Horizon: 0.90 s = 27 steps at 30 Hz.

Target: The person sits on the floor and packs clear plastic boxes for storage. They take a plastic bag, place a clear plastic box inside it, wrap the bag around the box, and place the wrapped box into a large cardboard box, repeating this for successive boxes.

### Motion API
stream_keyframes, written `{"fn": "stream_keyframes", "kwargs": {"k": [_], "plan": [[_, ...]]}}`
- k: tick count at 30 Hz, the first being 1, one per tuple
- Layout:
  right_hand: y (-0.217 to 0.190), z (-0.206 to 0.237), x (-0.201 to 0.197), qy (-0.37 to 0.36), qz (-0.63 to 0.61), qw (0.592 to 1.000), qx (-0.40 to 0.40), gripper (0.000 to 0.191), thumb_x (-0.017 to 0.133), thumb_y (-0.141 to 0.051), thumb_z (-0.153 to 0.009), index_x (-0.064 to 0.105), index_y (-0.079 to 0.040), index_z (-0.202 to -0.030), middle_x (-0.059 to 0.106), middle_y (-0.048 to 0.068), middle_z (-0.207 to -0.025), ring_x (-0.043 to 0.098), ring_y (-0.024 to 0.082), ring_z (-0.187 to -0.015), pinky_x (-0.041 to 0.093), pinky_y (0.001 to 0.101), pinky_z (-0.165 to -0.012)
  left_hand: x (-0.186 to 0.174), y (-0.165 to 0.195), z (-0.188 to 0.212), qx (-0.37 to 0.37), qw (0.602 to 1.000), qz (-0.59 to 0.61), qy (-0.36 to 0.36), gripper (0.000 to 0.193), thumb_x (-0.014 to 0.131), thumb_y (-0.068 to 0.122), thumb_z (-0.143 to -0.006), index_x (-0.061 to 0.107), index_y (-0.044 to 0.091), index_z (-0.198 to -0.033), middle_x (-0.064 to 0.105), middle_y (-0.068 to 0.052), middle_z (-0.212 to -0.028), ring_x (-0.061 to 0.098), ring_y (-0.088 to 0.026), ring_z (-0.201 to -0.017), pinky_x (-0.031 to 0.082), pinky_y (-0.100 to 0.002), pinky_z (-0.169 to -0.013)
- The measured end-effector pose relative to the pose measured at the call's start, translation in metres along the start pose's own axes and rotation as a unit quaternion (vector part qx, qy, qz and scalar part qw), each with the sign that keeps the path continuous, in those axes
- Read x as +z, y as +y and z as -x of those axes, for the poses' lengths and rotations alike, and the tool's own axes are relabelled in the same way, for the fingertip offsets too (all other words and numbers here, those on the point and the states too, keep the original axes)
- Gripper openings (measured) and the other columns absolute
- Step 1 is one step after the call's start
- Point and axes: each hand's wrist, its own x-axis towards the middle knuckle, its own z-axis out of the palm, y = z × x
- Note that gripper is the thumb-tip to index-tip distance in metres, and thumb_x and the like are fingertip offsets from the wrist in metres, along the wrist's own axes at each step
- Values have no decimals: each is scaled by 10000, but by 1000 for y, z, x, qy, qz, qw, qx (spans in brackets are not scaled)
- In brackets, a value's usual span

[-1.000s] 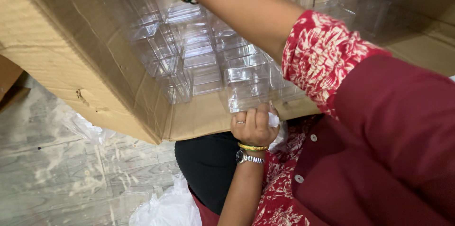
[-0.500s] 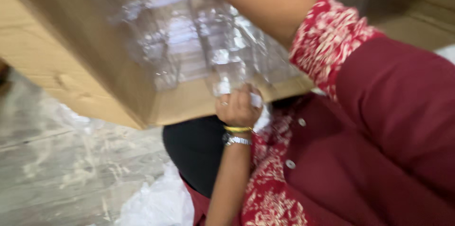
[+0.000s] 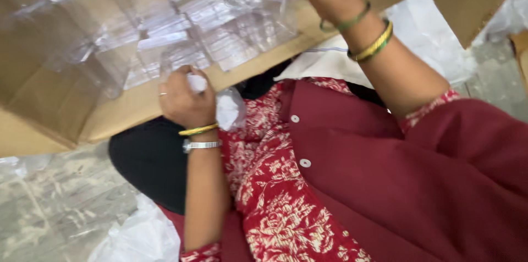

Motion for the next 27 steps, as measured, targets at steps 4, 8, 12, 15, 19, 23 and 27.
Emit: {"fn": "stream_keyframes", "kwargs": {"k": [4, 8, 12, 15, 19, 23, 27], "plan": [[26, 73, -13, 52, 50, 946, -317, 656, 835, -57, -940, 448, -41, -1469, 537, 111, -1409, 541, 288, -1347, 462, 431, -1184, -11, 26, 1, -87, 977, 194, -1, 138, 706, 183, -1106, 678, 47, -1103, 705, -88, -1002, 667, -265, -920, 541, -393, -841], [38, 113, 8, 74, 219, 863, -450, 600, 754, 35, -942, 452, -88, -1446, 525, 113, -1397, 534, 325, -1346, 417, 489, -1235, -8, 77, 6, -264, 838, 448, -168, 378, 667, 341, -1064, 644, 37, -1286, 717, -33, -834, 558, -73, -693, 458, -246, -629], [36, 127, 26, 83, 274, 835, -471, 609, 736, 85, -939, 483, -72, -1471, 534, 96, -1333, 548, 315, -1328, 417, 530, -1232, 1, 105, 1, -288, 799, 487, -206, 560, 709, 438, -1048, 629, 6, -1395, 680, -25, -840, 558, -42, -648, 459, -220, -573], [31, 135, 26, 13, 180, 893, -412, 564, 784, -4, -968, 529, -47, -1468, 517, 152, -1405, 535, 358, -1356, 464, 472, -1200, -4, 96, -2, -329, 772, 493, -229, 560, 592, 497, -1029, 662, 67, -1381, 631, 12, -724, 494, -31, -542, 377, -200, -470], [30, 143, 24, 57, 176, 891, -414, 516, 868, -134, -878, 641, -99, -1340, 546, 130, -1379, 527, 373, -1335, 473, 474, -1131, -8, 88, 4, -329, 766, 498, -239, 540, 636, 458, -1020, 653, 56, -1379, 660, 23, -754, 560, -17, -570, 399, -190, -439], [46, 137, 25, 128, -98, 959, -235, 391, 820, -176, -947, 694, -92, -1307, 584, 88, -1374, 587, 274, -1254, 538, 459, -1061, 0, 85, 9, -329, 793, 457, -233, 550, 689, 430, -968, 640, 53, -1366, 687, -26, -762, 561, -47, -551, 410, -212, -440], [75, 120, 7, 219, -315, 919, -94, 335, 728, -265, -1048, 708, -50, -1305, 665, 123, -1268, 657, 213, -1159, 599, 452, -1039, 9, 83, 6, -197, 885, 377, -187, 588, 871, 390, -984, 648, -47, -1309, 763, -75, -1050, 734, -107, -858, 590, -258, -774]]}}
